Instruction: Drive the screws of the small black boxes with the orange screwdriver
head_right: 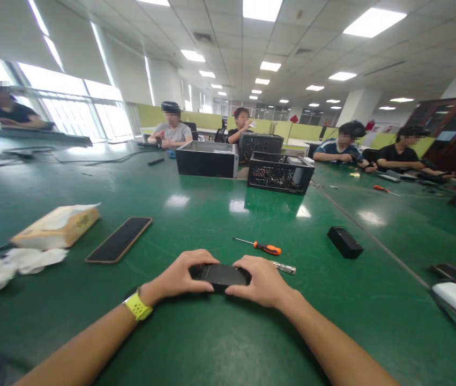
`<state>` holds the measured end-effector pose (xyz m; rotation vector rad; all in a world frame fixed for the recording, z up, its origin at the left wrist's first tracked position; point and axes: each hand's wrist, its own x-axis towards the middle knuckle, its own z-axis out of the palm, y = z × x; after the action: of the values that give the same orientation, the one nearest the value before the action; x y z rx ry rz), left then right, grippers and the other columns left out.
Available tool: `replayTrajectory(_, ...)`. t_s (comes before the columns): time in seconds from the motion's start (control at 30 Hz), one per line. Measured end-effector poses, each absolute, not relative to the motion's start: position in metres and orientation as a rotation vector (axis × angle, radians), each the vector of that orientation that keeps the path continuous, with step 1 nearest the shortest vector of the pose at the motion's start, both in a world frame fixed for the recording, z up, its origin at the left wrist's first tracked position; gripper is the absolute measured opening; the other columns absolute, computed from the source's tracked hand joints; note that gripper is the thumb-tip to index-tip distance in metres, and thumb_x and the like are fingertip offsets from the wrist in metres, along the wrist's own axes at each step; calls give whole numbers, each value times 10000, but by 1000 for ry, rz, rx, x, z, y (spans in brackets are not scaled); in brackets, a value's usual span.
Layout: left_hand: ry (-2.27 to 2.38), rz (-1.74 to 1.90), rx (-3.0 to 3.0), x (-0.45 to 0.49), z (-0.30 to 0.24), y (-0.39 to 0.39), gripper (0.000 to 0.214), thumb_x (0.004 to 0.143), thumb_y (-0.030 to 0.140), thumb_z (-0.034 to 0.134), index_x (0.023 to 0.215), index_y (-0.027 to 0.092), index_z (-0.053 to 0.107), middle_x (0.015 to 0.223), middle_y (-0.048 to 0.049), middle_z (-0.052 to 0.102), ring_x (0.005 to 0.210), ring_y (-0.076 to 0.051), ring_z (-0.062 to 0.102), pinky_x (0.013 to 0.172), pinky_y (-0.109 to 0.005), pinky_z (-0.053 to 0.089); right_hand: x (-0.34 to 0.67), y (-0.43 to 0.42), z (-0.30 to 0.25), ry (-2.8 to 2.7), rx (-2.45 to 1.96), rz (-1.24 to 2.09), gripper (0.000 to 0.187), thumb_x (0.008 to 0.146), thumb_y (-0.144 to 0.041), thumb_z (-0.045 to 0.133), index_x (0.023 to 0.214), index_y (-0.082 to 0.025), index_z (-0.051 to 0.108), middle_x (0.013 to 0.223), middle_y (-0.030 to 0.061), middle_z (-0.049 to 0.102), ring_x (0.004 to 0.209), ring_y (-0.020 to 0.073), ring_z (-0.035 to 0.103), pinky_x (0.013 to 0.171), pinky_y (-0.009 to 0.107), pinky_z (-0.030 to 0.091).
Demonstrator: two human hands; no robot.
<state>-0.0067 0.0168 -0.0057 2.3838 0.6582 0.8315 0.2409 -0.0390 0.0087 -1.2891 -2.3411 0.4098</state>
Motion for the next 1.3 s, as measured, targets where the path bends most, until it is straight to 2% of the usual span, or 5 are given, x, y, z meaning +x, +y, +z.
replayTrajectory(0.2,755,1162,2306,-9,-7,21,405,853,436,703,1165,183,646,1074,-86,657,932,-218,616,759,-315,509,288,-14,10,-1799,-1565,208,474,729,-593,683,990,-202,742,881,46,740,725,203,655,664,289,498)
replayTrajectory(0.53,746,1122,2373,-8,-14,23,244,885,335,671,1079,187,672,999,-65,685,898,-204,622,789,-323,510,427,22,-16,-838,-2198,-161,571,615,-641,698,932,-167,738,883,210,708,883,408,650,763,531,473)
replayTrajectory(0.9,759,1107,2380,-8,-16,25,232,884,320,667,1074,187,673,950,-58,685,853,-194,617,748,-309,509,449,38,-35,-892,-2036,-338,574,734,-535,614,1150,-140,608,1137,163,629,1004,303,590,881,406,453)
replayTrajectory(1.1,779,1083,2383,-8,-15,23,217,890,321,648,1055,184,681,931,-59,688,830,-189,620,769,-317,512,478,16,-24,-822,-2123,-458,429,747,-450,593,1069,-177,672,1227,178,583,1167,389,470,957,521,365)
replayTrajectory(1.3,821,1032,2378,-7,-13,21,212,884,325,659,1037,182,692,903,-51,690,814,-192,628,746,-310,513,512,-6,-26,-648,-2258,-346,709,580,-469,771,1213,-183,630,1370,272,492,1250,495,403,930,635,334)
